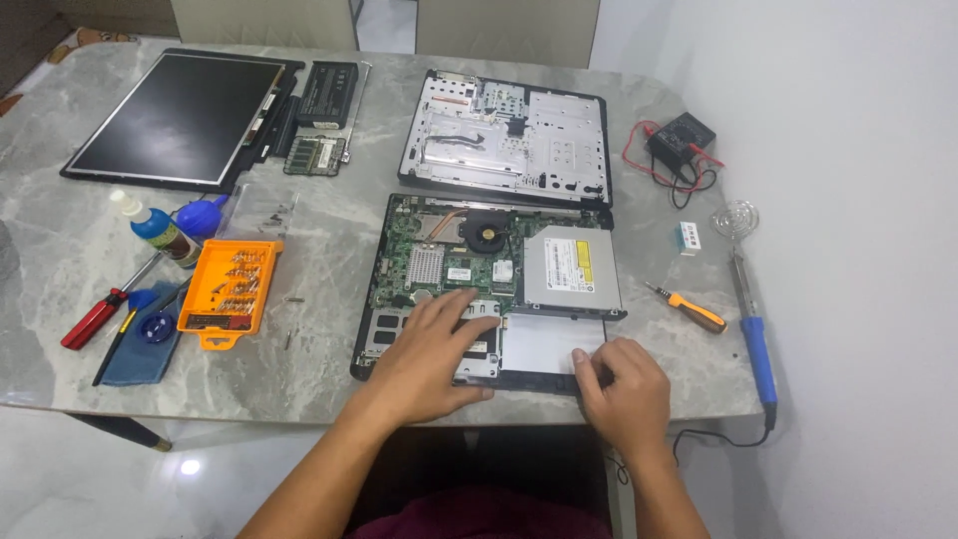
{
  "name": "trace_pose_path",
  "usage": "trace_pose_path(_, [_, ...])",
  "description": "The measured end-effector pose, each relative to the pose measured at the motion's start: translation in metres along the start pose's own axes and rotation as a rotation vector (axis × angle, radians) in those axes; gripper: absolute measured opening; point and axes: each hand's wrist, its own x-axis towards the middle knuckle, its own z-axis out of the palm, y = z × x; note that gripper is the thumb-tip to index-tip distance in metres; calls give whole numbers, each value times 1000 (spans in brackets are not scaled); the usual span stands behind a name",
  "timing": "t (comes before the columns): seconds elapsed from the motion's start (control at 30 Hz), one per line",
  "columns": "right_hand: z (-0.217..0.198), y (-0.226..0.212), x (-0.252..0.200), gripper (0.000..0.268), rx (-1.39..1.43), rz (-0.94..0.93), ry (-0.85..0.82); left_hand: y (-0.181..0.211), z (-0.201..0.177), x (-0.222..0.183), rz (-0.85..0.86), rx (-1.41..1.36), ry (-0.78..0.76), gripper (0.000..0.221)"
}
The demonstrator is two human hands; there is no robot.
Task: The person is disassembling a laptop by removing the battery and then using a screwdriver to remove the optical drive.
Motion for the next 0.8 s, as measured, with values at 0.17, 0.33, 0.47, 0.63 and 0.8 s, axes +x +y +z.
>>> trace_pose_path(0.17, [-5, -1, 1, 29, 106, 124, -98, -6, 7, 1, 94, 19, 104, 82])
trace_pose_path(0.33, [-4, -1, 0, 30, 82, 97, -77, -5, 8, 1, 73, -30, 77, 93])
trace_pose_path(0.47, [-8, 0, 2, 28, 124, 195, -169, -2, 8, -3, 19, -50, 37, 99])
trace_pose_path(0.63, [-29, 17, 30, 17, 275, 570, -229, 21, -20, -13, 7, -144, 30, 85])
trace_pose_path(0.8, [-41, 58, 47, 14, -148, 384, 22, 22, -25, -14, 21, -145, 37, 84])
